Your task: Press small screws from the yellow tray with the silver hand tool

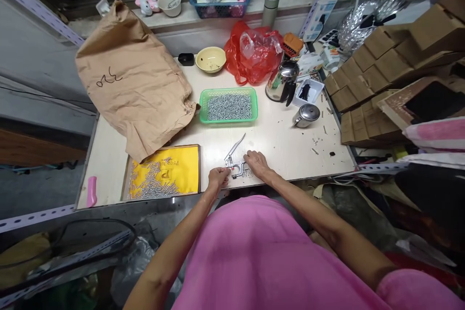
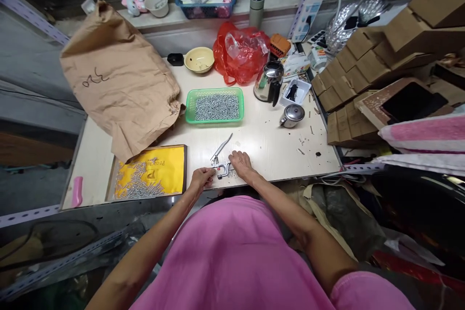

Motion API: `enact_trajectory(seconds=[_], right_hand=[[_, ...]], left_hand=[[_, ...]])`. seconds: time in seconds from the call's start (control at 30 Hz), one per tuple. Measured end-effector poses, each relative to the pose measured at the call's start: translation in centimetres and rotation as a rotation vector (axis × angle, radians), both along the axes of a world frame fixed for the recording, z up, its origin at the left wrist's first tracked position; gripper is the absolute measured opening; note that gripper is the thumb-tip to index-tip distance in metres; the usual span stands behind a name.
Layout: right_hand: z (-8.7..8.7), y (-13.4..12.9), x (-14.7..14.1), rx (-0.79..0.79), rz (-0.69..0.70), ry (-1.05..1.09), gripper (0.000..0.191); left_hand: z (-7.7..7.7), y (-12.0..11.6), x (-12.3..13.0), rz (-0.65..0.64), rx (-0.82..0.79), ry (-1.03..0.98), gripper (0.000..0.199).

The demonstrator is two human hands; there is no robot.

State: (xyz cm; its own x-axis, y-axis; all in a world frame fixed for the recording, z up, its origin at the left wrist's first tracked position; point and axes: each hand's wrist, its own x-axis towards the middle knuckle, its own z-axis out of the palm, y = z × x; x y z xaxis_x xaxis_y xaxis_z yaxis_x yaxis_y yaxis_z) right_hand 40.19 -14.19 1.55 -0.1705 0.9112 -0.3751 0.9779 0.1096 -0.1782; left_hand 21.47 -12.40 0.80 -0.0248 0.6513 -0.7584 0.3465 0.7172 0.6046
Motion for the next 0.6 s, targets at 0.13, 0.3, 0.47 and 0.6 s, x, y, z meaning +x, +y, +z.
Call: enact_trajectory(seconds=[0.13,0.3,0.47,0.6], right_hand=[[-0.6,-0.1,0.1,0.025,-0.015,0.013,0.028],[-1.0,0.0,0.1,0.037,-0.026,0.036,0.026],[-1.2,-0.1,0.1,0.043,-0.034,0.047,0.025],[-1.3,-0.1,0.2,0.067,-0.018,0.03,0.025]], left_hand=[[-0.1,0.2,1.0,0.004,0.001,-0.001,0.024],[-0.1,-0.2,1.9,-0.021,-0.032,0.025,0.021],[-0.7,-0.3,2.1,-0.062,0.008,0.12,0.017],[-0.6,-0.1,2.3,-0.075,0.0,0.164,0.018]])
